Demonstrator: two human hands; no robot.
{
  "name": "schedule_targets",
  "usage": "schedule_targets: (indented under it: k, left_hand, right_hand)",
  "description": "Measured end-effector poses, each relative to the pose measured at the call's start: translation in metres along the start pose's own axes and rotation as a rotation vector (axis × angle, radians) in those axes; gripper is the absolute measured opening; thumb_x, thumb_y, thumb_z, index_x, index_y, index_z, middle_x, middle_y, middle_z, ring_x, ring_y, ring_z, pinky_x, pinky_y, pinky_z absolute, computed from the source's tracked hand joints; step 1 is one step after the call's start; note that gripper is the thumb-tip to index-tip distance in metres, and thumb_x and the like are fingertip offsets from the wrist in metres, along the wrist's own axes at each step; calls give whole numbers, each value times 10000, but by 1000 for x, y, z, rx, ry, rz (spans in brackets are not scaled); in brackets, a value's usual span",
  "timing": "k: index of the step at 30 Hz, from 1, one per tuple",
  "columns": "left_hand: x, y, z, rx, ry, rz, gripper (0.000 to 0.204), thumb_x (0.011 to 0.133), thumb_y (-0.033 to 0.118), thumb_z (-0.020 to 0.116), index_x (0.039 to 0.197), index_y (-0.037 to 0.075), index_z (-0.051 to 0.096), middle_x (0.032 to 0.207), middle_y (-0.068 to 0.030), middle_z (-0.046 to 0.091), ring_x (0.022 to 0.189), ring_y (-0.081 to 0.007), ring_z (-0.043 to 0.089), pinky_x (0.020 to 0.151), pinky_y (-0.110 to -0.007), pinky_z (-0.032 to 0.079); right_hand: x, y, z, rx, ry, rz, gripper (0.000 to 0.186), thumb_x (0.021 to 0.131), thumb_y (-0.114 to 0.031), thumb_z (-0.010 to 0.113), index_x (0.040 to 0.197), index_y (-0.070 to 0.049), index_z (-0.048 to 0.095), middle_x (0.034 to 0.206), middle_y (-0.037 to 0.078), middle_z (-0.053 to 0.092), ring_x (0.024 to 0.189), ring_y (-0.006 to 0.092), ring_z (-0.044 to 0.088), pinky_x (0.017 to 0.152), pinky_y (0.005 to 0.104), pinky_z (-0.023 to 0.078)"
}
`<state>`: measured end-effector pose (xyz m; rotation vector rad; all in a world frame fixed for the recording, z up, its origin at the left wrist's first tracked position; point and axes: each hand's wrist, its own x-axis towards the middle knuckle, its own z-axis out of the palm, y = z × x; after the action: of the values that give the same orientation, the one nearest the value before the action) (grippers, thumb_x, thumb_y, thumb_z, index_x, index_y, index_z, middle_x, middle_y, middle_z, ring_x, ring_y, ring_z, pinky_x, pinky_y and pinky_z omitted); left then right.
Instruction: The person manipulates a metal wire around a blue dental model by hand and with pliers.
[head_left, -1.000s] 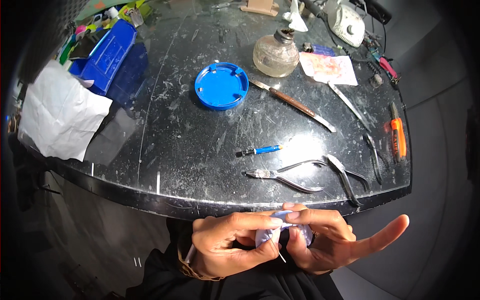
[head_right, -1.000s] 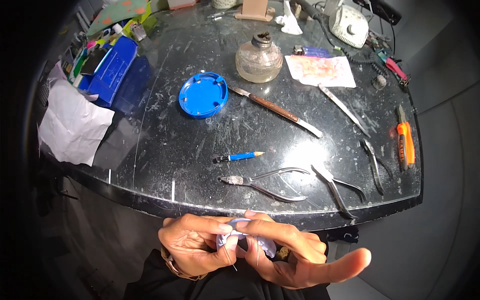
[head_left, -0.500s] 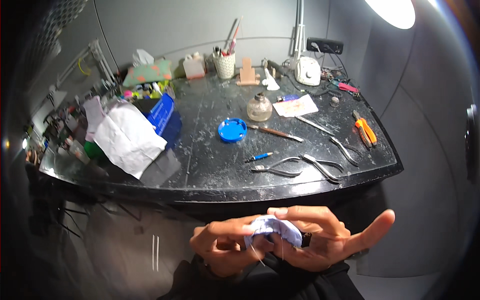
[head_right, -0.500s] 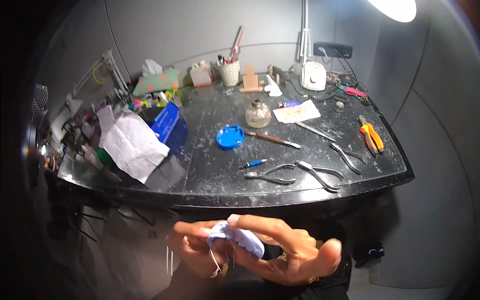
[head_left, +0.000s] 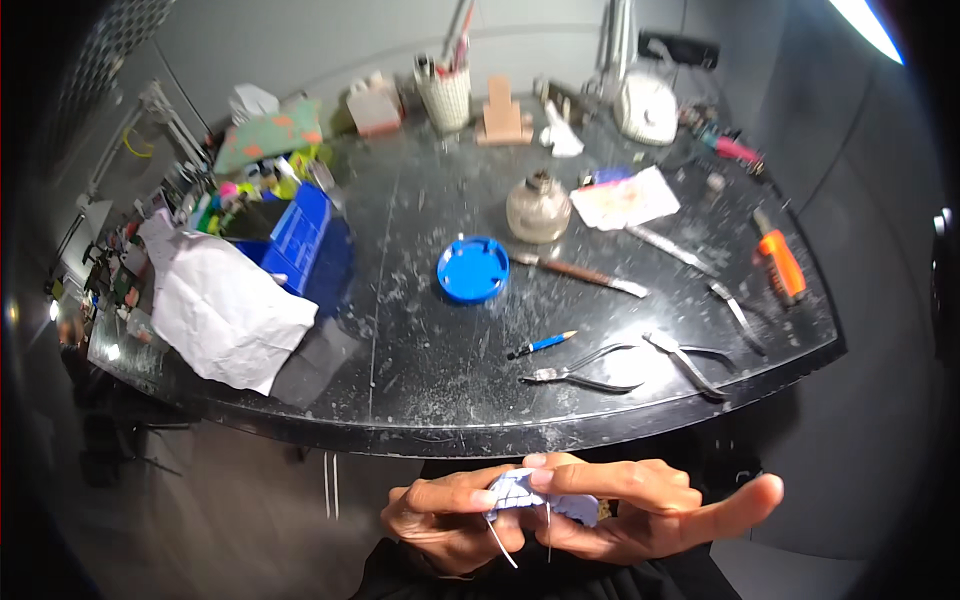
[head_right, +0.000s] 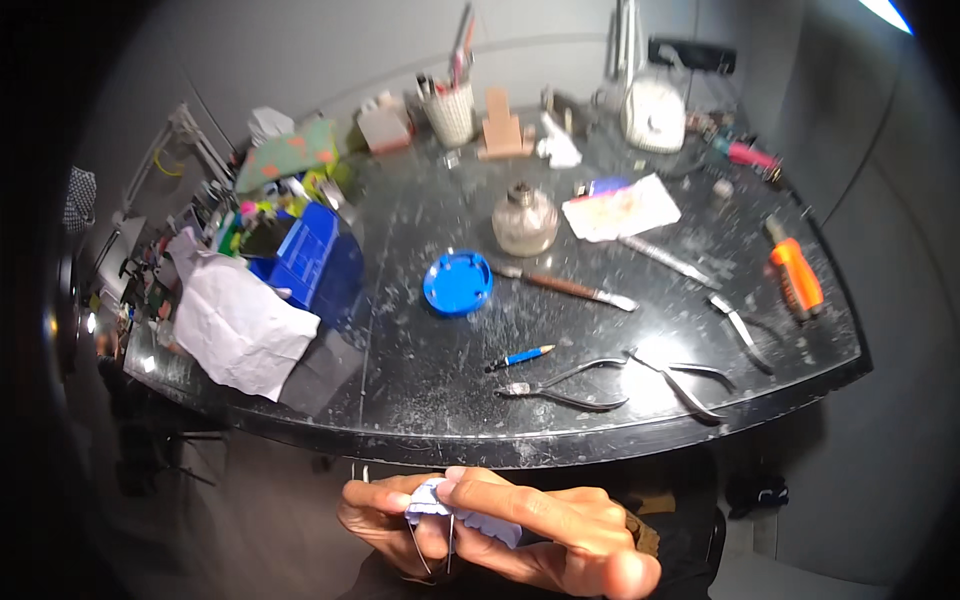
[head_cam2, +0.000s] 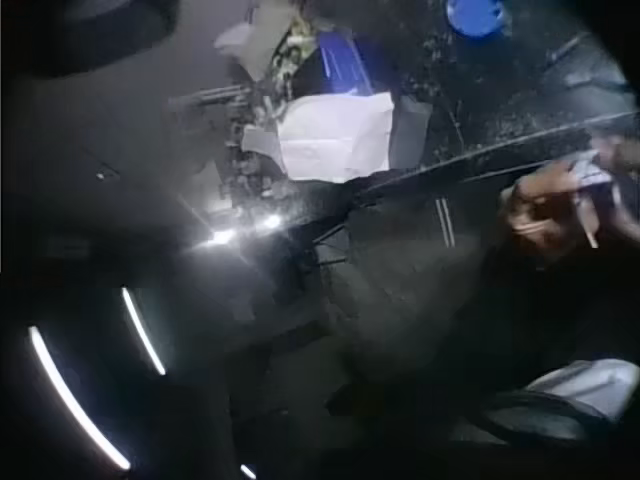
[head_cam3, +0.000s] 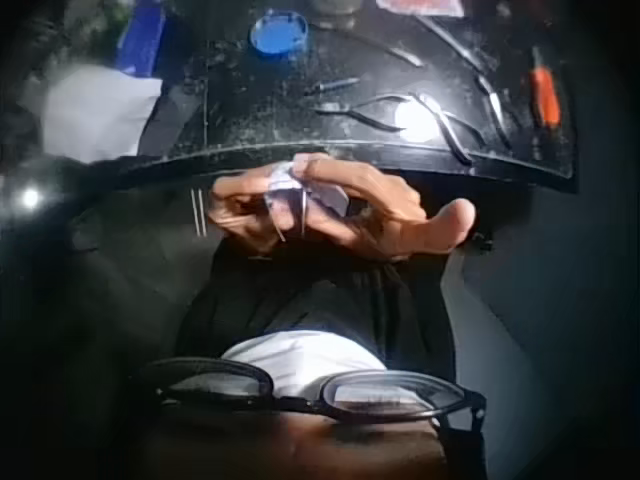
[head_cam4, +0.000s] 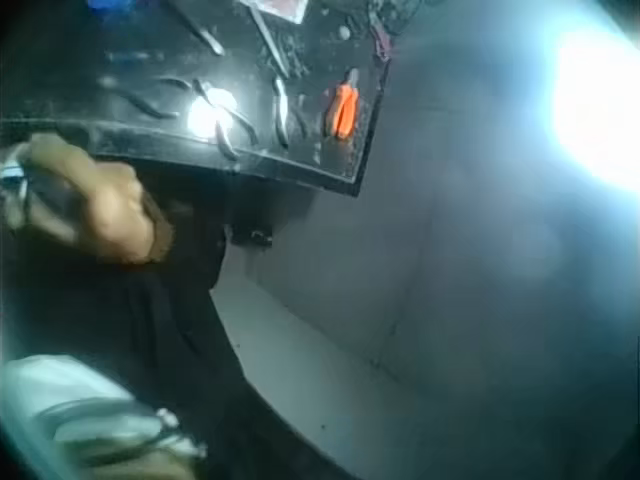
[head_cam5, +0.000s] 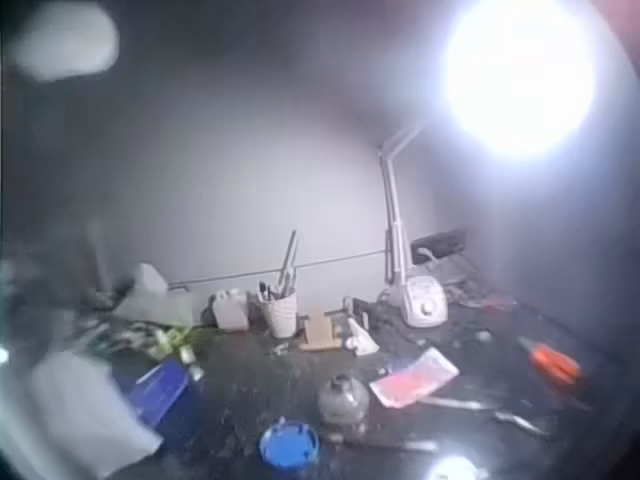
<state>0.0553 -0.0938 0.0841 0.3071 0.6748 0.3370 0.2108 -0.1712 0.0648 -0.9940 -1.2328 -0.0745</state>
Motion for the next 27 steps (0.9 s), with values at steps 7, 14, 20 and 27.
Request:
schedule_targets:
  k: [7,14,20,27]
  left_hand:
    - [64,53,4,-114,-283,-791,534,892,159,454,1350,-4,234,957,-50,477,775,-78,470,703,-121,368]
    - [59,1,3,902,-174,695,355,818,69,567,1115,-8,388,925,-168,555,788,-169,565,697,-226,458]
    - [51,-10,3,1087,-239,883,215,755,-8,664,914,-12,519,898,-269,622,799,-246,646,692,-316,536]
    - [16,-32,4,927,-386,1262,287,711,62,741,887,10,520,836,-272,641,751,-251,670,635,-302,550]
  right_hand:
    - [12,49,17,-144,235,79,1188,633,27,764,1351,32,-183,681,176,633,439,189,603,439,269,559]
    - [13,57,13,-157,216,37,1177,659,-18,764,1341,45,-193,694,182,639,481,194,629,441,259,555]
    - [0,35,0,-189,256,-70,1199,654,-28,778,1348,28,-199,698,200,636,483,194,632,452,254,544]
    - [-5,-35,-14,-144,48,-134,1226,617,-3,798,1374,-25,-166,723,192,634,518,202,643,476,256,549]
